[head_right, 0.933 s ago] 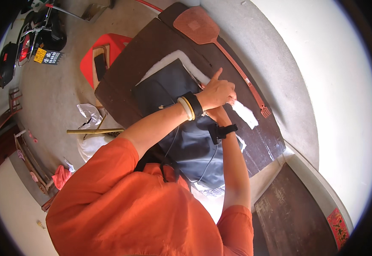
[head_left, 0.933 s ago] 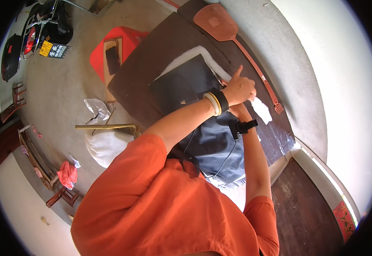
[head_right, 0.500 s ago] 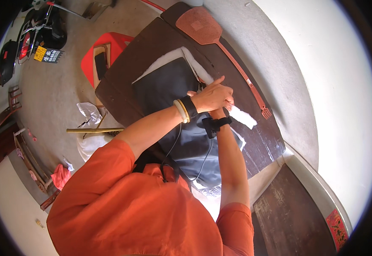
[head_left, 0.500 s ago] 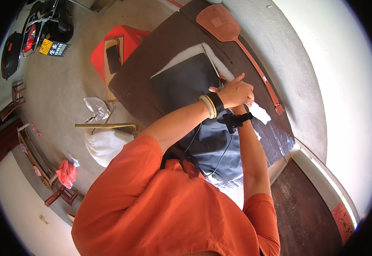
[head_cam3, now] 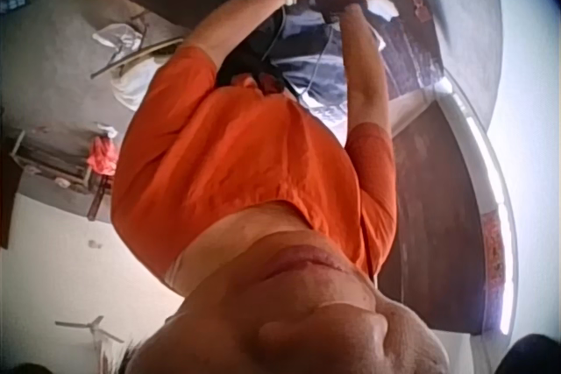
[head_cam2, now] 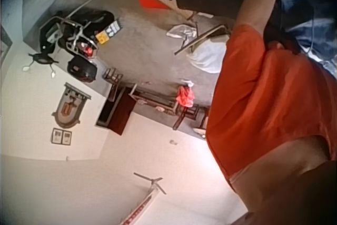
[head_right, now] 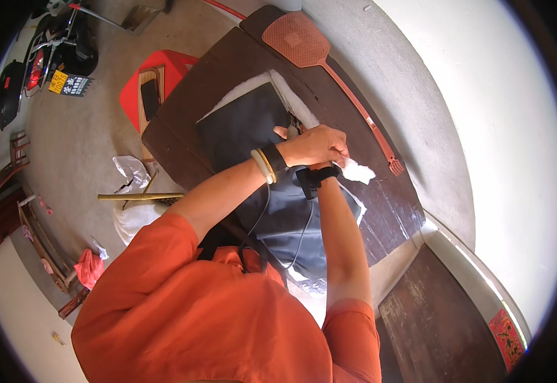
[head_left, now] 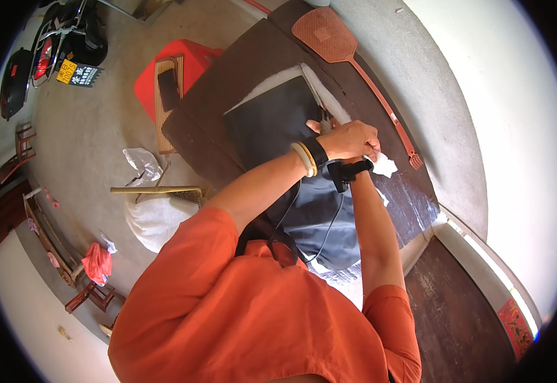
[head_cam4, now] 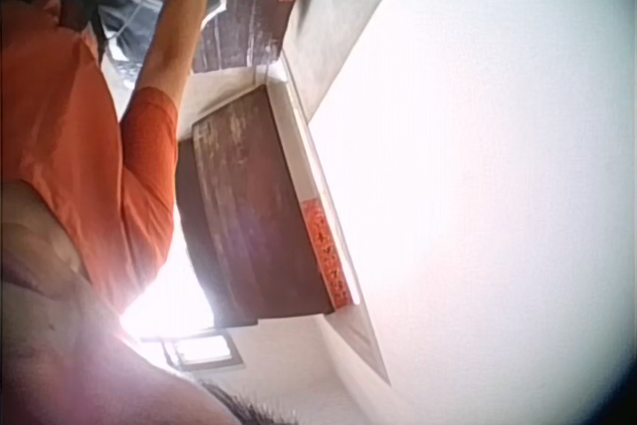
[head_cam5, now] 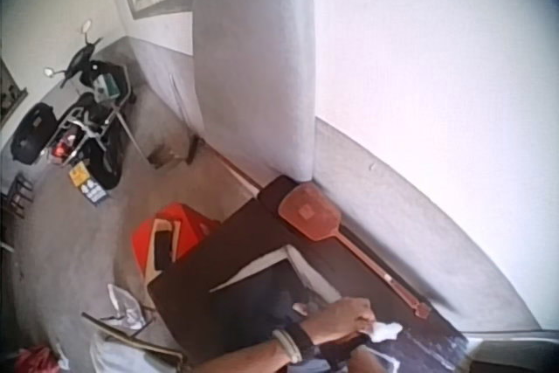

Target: The person places a piece of black fabric over white padding on a table and uses shears to cut the padding to match the shape of the fabric.

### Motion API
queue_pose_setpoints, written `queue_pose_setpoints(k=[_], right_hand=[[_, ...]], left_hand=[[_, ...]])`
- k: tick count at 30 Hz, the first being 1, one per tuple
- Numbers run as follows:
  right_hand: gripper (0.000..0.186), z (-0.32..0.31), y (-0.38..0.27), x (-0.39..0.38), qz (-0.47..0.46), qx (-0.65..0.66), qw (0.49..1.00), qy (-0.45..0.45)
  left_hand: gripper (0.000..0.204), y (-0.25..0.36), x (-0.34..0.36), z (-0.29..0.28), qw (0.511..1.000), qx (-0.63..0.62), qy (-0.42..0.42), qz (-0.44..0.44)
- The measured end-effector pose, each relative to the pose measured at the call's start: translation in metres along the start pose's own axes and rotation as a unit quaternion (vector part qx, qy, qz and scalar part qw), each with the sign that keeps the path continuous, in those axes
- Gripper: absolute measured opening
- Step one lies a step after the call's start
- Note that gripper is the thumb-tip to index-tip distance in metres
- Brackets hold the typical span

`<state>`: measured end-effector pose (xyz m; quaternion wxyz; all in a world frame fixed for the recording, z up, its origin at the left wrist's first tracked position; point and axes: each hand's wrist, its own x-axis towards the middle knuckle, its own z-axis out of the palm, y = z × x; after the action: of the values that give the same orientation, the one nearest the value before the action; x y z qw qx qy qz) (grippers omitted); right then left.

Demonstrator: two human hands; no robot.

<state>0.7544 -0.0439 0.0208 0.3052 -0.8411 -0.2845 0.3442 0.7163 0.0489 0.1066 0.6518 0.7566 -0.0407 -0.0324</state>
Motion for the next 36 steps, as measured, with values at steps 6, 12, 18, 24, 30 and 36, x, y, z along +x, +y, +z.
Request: queue_pose_setpoints(k=[6,12,18,24,30,36], right_hand=[[0.053,0.004,-0.003,0.001,0.005,-0.029,1.0,0.0],[0.054,-0.012,-0.011,-0.006,0.073,-0.159,0.984,0.041],[0.061,-0.051,-0.06,-0.086,0.044,-0.079,0.976,0.201],[0.067,-0.057,-0.007,-0.196,0.2,0.023,0.931,0.304],[0.064,-0.024,0.113,-0.309,0.274,-0.071,0.884,0.371],[0.066,0.007,0.156,-0.338,0.299,-0.167,0.862,0.374]], left_hand=[[0.016,0.025,-0.003,0.005,0.988,-0.146,-0.047,0.031],[0.012,0.045,0.014,-0.03,0.959,-0.144,0.238,0.058],[0.019,0.039,0.01,-0.115,0.913,-0.203,0.35,0.061],[0.024,-0.027,-0.019,-0.174,0.872,-0.166,0.461,-0.013],[0.023,-0.056,-0.039,-0.198,0.883,-0.127,0.444,-0.086],[0.021,-0.079,-0.062,-0.251,0.844,-0.197,0.487,-0.108]])
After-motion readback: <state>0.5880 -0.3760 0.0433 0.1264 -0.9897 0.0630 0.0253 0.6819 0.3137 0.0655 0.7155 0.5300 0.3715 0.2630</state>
